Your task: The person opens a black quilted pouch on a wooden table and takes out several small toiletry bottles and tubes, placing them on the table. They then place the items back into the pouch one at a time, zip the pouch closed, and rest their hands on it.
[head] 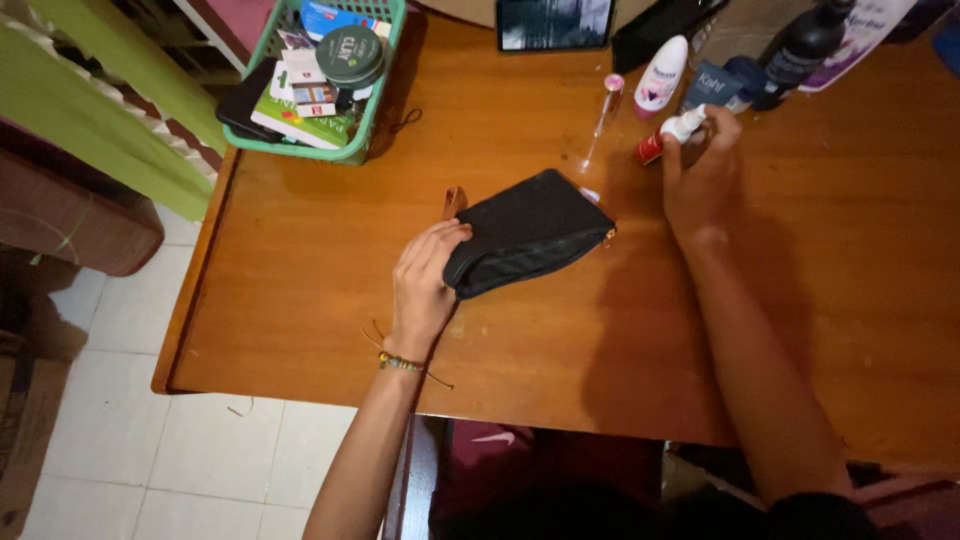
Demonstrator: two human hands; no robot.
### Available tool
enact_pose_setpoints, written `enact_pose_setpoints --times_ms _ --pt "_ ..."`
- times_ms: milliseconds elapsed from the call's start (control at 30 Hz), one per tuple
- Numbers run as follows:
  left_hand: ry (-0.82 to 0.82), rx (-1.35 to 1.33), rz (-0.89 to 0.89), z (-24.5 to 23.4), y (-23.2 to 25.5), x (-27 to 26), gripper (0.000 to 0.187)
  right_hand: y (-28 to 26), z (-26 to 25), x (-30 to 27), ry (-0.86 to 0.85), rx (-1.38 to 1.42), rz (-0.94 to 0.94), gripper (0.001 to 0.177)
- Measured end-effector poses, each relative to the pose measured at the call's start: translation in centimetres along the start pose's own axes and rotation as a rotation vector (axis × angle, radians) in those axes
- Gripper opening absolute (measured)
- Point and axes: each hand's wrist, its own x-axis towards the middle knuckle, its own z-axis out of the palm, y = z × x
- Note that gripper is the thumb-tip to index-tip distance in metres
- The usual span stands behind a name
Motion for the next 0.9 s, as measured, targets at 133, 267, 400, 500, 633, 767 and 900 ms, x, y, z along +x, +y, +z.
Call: enact_pose_setpoints --times_ms 133,267,400,500,633,767,900 --pt "-0.002 -0.013 0.002 -0.1 -0.1 -0.2 0.041 -0.8 -0.2 0.0 -0.014 0.038 0.038 0.052" --pt "-0.002 -0.015 0.004 0.1 -0.3 -0.4 0.041 -1.0 -0.5 -0.2 -0.065 0.101 0.138 0.046" --pt "-0.005 0.017 0.000 0.0 -0.2 -0.3 0.043 -1.3 -0.7 -0.6 -0.026 0.008 -0.012 0.042" --pt "0.001 -0.003 0.009 -0.2 -0.2 -0.2 0.041 -1.4 -0.8 -0.4 -0.037 0.034 0.036 0.051" --pt "-0.002 -0.017 0.009 -0.2 -0.4 -0.3 0.041 -1.2 -0.6 -0.1 -0.009 -0.046 -0.092 0.042" --pt "-0.003 -0.008 -0.001 0.0 -0.4 -0.3 0.039 -1.5 -0.8 0.0 -0.028 -0.039 -0.048 0.042" --pt "0.008 -0.010 0.000 0.0 -0.2 -0.2 0.040 -2.4 -1.4 0.1 -0.110 0.035 0.088 0.043"
